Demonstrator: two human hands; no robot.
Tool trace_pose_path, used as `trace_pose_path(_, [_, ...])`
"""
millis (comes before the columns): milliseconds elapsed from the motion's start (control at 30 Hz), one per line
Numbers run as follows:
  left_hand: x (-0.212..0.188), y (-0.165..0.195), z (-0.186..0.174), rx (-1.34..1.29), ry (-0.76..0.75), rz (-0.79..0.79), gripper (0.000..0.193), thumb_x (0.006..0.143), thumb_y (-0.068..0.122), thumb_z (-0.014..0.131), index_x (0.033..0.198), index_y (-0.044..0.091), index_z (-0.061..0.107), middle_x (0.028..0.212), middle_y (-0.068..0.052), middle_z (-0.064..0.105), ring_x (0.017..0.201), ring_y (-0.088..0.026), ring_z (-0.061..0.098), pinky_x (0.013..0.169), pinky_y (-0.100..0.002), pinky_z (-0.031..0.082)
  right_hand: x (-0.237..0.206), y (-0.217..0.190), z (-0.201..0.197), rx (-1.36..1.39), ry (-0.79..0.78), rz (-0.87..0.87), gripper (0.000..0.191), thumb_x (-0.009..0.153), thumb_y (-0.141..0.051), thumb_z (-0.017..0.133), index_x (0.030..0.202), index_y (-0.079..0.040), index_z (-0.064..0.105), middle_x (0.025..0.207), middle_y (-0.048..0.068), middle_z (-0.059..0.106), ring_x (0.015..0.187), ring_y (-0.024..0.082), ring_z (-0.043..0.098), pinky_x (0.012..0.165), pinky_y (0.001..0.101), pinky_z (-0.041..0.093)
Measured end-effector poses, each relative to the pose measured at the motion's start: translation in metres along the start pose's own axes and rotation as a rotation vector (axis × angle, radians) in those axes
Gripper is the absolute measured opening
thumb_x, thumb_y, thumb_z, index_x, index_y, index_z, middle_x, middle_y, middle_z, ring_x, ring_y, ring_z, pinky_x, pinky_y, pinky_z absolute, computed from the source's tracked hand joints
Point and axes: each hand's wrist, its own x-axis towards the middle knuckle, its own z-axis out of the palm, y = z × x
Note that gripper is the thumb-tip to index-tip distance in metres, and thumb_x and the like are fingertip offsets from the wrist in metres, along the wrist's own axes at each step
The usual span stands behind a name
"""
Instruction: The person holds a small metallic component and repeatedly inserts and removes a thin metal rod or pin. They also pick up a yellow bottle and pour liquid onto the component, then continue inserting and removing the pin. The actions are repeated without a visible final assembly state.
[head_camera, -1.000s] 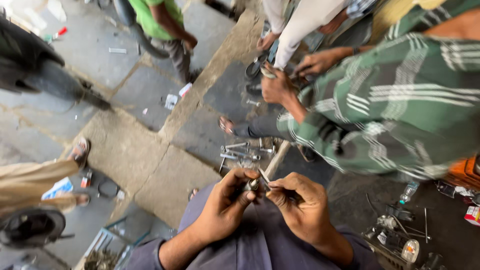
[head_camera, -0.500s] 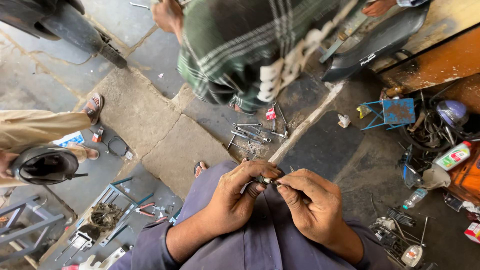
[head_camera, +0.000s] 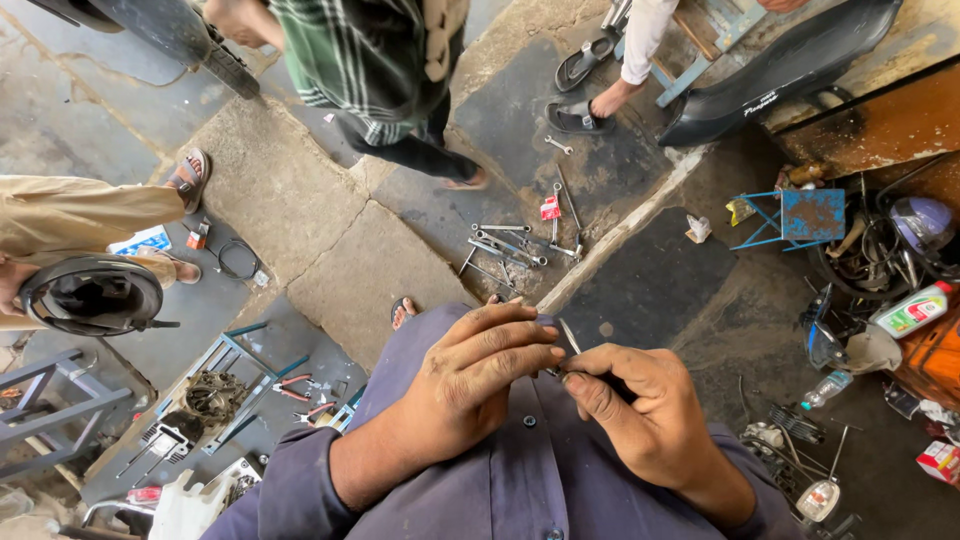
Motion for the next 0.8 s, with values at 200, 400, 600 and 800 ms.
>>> trace_pose_path(200, [-0.003, -0.006, 0.000, -0.064, -0.223, -0.021, 0.053, 0.072, -0.010, 0.064, 0.123, 0.006, 0.068, 0.123, -0.010, 0.070, 0.120, -0.032, 0.067, 0.108, -0.041, 0.054, 0.003, 0.002, -0.014, -0.102, -0.090, -0.042, 0.008, 0.088, -0.008, 0.074, 0.088, 0.000, 0.073, 0.071, 0.006, 0.072, 0.058, 0.011, 0.067, 0.053, 0.0261, 0.051])
trace_pose_path(400, [-0.009, -0.009, 0.001, 0.066, -0.344, -0.033, 0.052, 0.072, -0.003, 0.065, 0.123, 0.002, 0.067, 0.122, -0.014, 0.070, 0.114, -0.033, 0.066, 0.101, -0.042, 0.053, 0.003, 0.006, -0.011, -0.377, -0.060, -0.177, 0.007, 0.085, -0.006, 0.073, 0.091, -0.003, 0.073, 0.080, 0.010, 0.074, 0.069, 0.024, 0.073, 0.060, 0.0331, 0.054])
trace_pose_path(600, [-0.006, -0.007, 0.001, -0.021, -0.353, -0.175, 0.042, 0.077, -0.004, 0.064, 0.117, 0.004, 0.070, 0.117, -0.013, 0.072, 0.113, -0.033, 0.067, 0.099, -0.040, 0.054, 0.006, 0.008, -0.012, -0.463, -0.104, -0.226, 0.010, 0.083, -0.006, 0.071, 0.093, -0.004, 0.072, 0.082, 0.010, 0.074, 0.076, 0.030, 0.072, 0.065, 0.0381, 0.055])
trace_pose_path(800, [-0.003, -0.014, -0.002, -0.019, -0.304, -0.195, 0.043, 0.076, -0.004, 0.066, 0.118, 0.005, 0.071, 0.116, -0.012, 0.074, 0.112, -0.033, 0.069, 0.100, -0.041, 0.054, 0.014, 0.004, -0.013, -0.321, -0.137, -0.066, 0.014, 0.087, -0.008, 0.069, 0.097, -0.003, 0.075, 0.084, 0.012, 0.076, 0.073, 0.028, 0.074, 0.063, 0.0352, 0.057])
